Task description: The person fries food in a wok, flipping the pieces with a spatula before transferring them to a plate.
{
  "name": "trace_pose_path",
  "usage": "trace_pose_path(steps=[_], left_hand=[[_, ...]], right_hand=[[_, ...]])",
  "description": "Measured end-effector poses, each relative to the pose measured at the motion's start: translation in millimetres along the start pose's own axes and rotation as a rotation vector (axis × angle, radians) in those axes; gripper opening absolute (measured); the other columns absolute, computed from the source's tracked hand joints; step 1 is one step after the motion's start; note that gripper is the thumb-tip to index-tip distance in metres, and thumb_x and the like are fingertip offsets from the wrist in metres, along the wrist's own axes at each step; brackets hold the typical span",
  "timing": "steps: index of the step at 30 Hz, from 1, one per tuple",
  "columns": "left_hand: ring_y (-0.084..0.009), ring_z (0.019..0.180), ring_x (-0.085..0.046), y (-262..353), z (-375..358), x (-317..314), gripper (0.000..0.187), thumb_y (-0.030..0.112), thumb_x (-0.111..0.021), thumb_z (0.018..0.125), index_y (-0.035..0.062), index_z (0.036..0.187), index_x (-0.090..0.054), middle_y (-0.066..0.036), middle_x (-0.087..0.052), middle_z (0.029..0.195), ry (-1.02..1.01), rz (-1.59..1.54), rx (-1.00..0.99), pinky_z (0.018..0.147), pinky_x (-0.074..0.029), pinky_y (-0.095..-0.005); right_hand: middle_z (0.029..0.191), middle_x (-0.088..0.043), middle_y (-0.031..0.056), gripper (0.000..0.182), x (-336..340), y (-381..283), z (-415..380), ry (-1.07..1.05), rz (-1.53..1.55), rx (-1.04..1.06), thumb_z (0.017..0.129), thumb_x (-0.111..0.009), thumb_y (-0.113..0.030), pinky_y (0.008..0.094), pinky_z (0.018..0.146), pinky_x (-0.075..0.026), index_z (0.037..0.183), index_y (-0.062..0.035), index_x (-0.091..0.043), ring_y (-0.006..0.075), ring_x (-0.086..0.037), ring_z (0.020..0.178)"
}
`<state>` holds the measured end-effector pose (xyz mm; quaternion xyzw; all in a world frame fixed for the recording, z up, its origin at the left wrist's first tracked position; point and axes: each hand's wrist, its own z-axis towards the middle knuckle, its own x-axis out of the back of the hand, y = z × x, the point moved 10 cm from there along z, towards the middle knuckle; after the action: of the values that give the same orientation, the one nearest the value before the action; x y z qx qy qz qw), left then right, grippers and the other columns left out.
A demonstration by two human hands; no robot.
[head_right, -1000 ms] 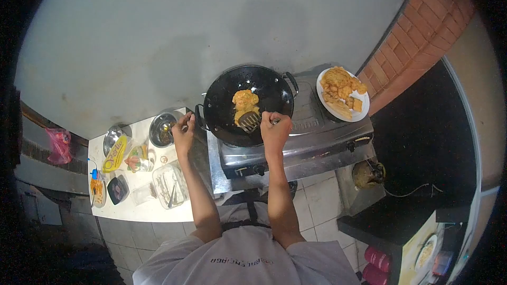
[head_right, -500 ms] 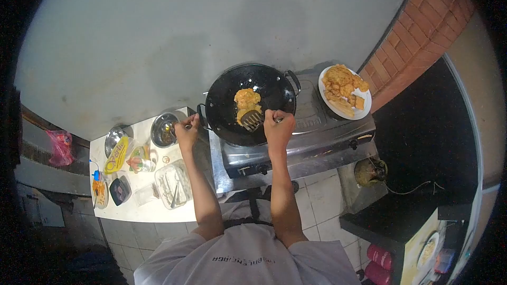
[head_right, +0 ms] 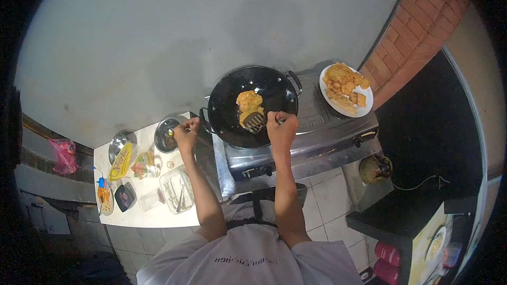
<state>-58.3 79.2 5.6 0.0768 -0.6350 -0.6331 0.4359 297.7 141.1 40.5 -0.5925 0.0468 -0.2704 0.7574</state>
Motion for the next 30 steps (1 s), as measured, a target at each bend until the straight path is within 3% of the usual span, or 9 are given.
trace_pose_path(steps=[2, 9, 12, 14, 15, 20, 24, 27, 30], left_hand=[[-0.0084, 0.054, -0.047, -2, 3, 6, 0.021, 0.017, -0.072, 0.074, 0.0003, 0.086, -0.069, 0.000, -0.052, 0.058, 0.039, -0.034, -0.018, 0.055, -0.042, -0.0251], [-0.0079, 0.055, -0.046, -11, 6, 11, 0.023, 0.019, -0.072, 0.075, 0.0006, 0.089, -0.069, -0.001, -0.051, 0.059, 0.035, -0.021, -0.015, 0.055, -0.041, -0.0238], [-0.0079, 0.056, -0.046, -2, 4, 16, 0.025, 0.019, -0.072, 0.075, -0.0004, 0.091, -0.068, -0.001, -0.051, 0.059, 0.027, -0.038, -0.036, 0.055, -0.041, -0.0235], [-0.0079, 0.056, -0.046, 5, 2, 17, 0.028, 0.019, -0.072, 0.075, -0.0013, 0.093, -0.067, -0.001, -0.050, 0.059, 0.018, -0.053, -0.065, 0.055, -0.040, -0.0235], [-0.0094, 0.063, -0.046, 4, 0, 16, 0.029, 0.021, -0.072, 0.075, 0.0002, 0.095, -0.068, -0.001, -0.054, 0.067, -0.045, -0.065, 0.040, 0.060, -0.039, -0.0239], [-0.0088, 0.062, -0.046, 1, -1, 19, 0.032, 0.021, -0.072, 0.075, -0.0013, 0.096, -0.067, -0.002, -0.055, 0.068, -0.058, -0.089, 0.014, 0.060, -0.039, -0.0230], [-0.0077, 0.061, -0.045, 13, -7, 23, 0.033, 0.022, -0.072, 0.075, -0.0030, 0.096, -0.066, -0.001, -0.054, 0.067, -0.089, -0.067, -0.019, 0.058, -0.038, -0.0220], [-0.0079, 0.060, -0.045, 4, -7, 20, 0.033, 0.021, -0.072, 0.075, -0.0030, 0.097, -0.066, 0.000, -0.052, 0.066, -0.110, -0.067, -0.011, 0.057, -0.038, -0.0224], [-0.0085, 0.054, -0.046, 7, -10, 22, 0.032, 0.019, -0.073, 0.074, -0.0035, 0.095, -0.066, -0.003, -0.052, 0.060, -0.107, -0.069, -0.034, 0.051, -0.039, -0.0240]], right_hand=[[0.050, -0.047, 0.0188, 0.027, 0, -8, 0, -0.058, -0.071, -0.035, 0.067, -0.058, -0.011, 0.0403, 0.055, -0.039, 0.052, 0.0068, -0.046, 0.0332, -0.048, 0.049], [0.052, -0.048, 0.0184, 0.026, -5, 15, 2, -0.056, -0.026, -0.035, 0.068, -0.061, -0.011, 0.0399, 0.058, -0.040, 0.054, 0.0067, -0.049, 0.0328, -0.051, 0.053], [0.050, -0.047, 0.0170, 0.027, -5, 14, 6, -0.034, 0.047, 0.016, 0.070, -0.060, -0.010, 0.0389, 0.056, -0.040, 0.053, 0.0071, -0.048, 0.0268, -0.052, 0.050], [0.046, -0.047, 0.0138, 0.027, -12, 3, 9, -0.178, -0.002, -0.004, 0.071, -0.059, -0.009, 0.0370, 0.054, -0.040, 0.053, 0.0078, -0.048, 0.0212, -0.051, 0.047], [0.043, -0.048, 0.0107, 0.029, -10, -7, 9, -0.152, 0.007, 0.025, 0.075, -0.058, -0.009, 0.0330, 0.047, -0.039, 0.052, 0.0068, -0.051, 0.0161, -0.050, 0.041], [0.044, -0.051, 0.0081, 0.036, 8, -26, 23, -0.195, 0.097, -0.051, 0.087, -0.054, -0.019, 0.0265, 0.038, -0.038, 0.059, 0.0033, -0.060, 0.0123, -0.050, 0.035], [0.051, -0.056, 0.0105, 0.035, 12, -45, 49, -0.193, 0.083, 0.038, 0.089, -0.054, -0.023, 0.0279, 0.039, -0.039, 0.068, 0.0039, -0.062, 0.0150, -0.053, 0.038], [0.059, -0.056, 0.0166, 0.027, -6, -57, 70, -0.281, -0.138, 0.315, 0.087, -0.058, -0.018, 0.0347, 0.049, -0.041, 0.073, 0.0055, -0.058, 0.0258, -0.056, 0.049], [0.063, -0.056, 0.0173, 0.023, -26, -66, 74, -0.425, -0.187, 0.454, 0.086, -0.058, -0.015, 0.0355, 0.055, -0.041, 0.076, 0.0053, -0.057, 0.0296, -0.056, 0.057]])
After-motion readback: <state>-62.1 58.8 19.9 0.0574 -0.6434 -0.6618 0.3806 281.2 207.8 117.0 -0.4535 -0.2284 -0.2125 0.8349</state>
